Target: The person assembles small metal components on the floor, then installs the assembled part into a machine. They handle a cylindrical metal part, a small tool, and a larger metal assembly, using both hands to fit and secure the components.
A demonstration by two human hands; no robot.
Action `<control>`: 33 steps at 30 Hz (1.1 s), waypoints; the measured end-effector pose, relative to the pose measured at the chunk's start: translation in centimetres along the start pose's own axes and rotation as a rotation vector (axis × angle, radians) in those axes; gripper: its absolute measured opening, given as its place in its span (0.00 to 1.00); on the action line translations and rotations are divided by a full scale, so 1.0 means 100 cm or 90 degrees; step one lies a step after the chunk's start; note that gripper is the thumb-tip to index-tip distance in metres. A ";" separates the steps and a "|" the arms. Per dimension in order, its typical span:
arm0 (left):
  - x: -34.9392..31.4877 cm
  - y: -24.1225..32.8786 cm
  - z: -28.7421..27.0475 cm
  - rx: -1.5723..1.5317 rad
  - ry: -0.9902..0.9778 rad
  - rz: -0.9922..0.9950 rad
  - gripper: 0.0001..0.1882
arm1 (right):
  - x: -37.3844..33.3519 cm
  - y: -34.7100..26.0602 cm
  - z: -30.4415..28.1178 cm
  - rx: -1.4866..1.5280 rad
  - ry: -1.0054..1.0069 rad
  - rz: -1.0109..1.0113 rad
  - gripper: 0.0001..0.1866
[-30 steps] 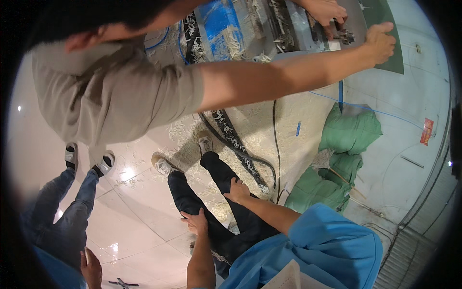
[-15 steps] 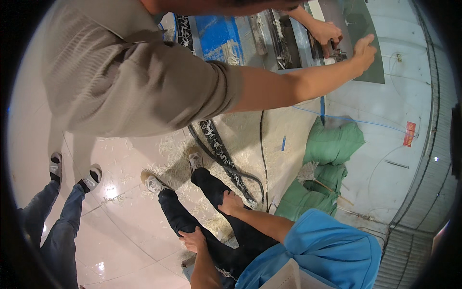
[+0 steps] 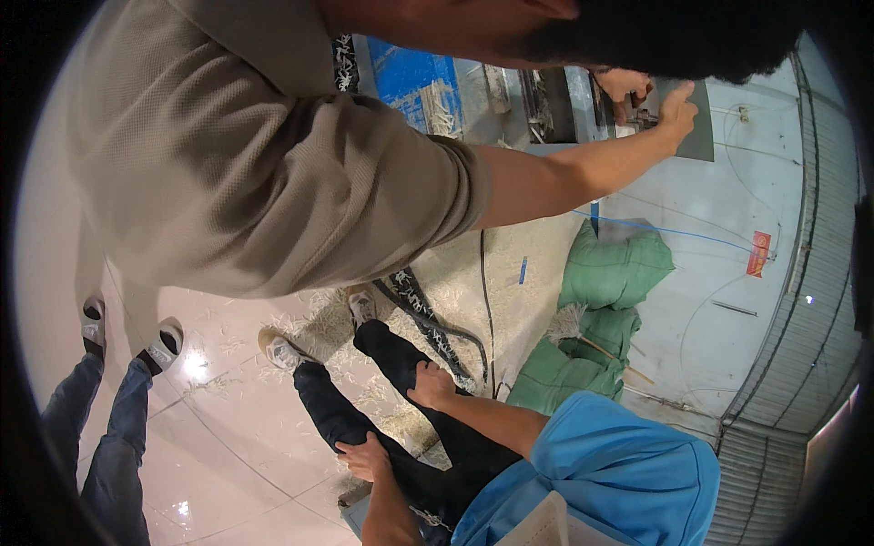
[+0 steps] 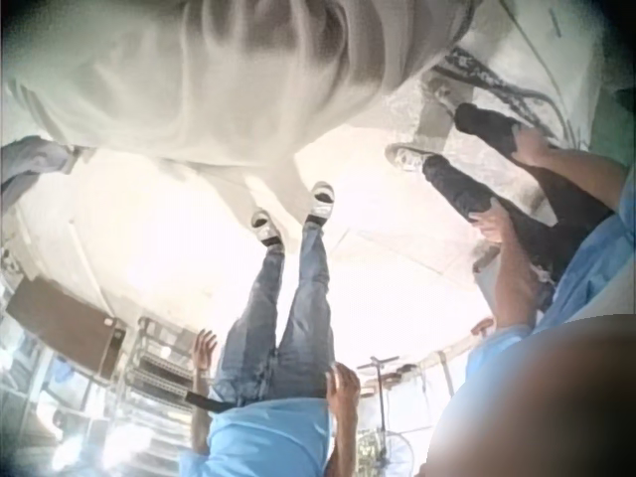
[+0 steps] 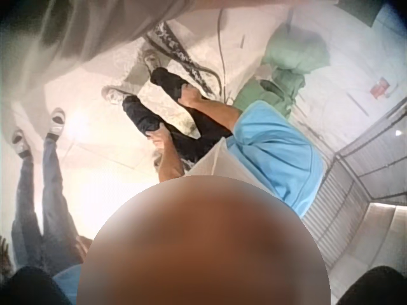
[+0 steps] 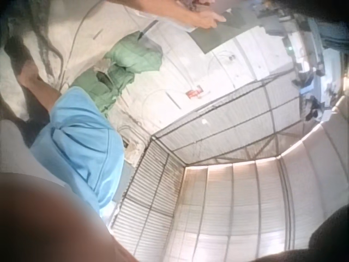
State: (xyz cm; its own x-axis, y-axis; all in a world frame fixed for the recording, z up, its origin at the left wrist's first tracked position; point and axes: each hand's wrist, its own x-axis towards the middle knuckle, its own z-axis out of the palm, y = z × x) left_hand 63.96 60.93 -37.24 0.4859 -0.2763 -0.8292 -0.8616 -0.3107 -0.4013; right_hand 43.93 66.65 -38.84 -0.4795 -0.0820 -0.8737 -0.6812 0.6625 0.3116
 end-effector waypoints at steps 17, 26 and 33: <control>0.000 0.005 -0.002 0.008 0.010 0.000 0.44 | 0.003 0.002 0.008 0.009 0.046 -0.017 0.46; 0.000 0.002 -0.001 0.004 0.000 0.000 0.44 | 0.002 0.003 0.008 0.029 0.008 -0.007 0.45; 0.000 0.006 0.002 0.011 -0.001 -0.003 0.44 | 0.023 0.057 0.018 0.309 0.071 0.021 0.31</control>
State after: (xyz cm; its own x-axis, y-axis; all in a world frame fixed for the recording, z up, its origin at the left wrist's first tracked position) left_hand 63.39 60.94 -37.59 0.4894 -0.2741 -0.8279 -0.8619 -0.2967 -0.4113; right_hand 39.93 71.63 -39.77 -0.5708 -0.1177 -0.8126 -0.3413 0.9341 0.1045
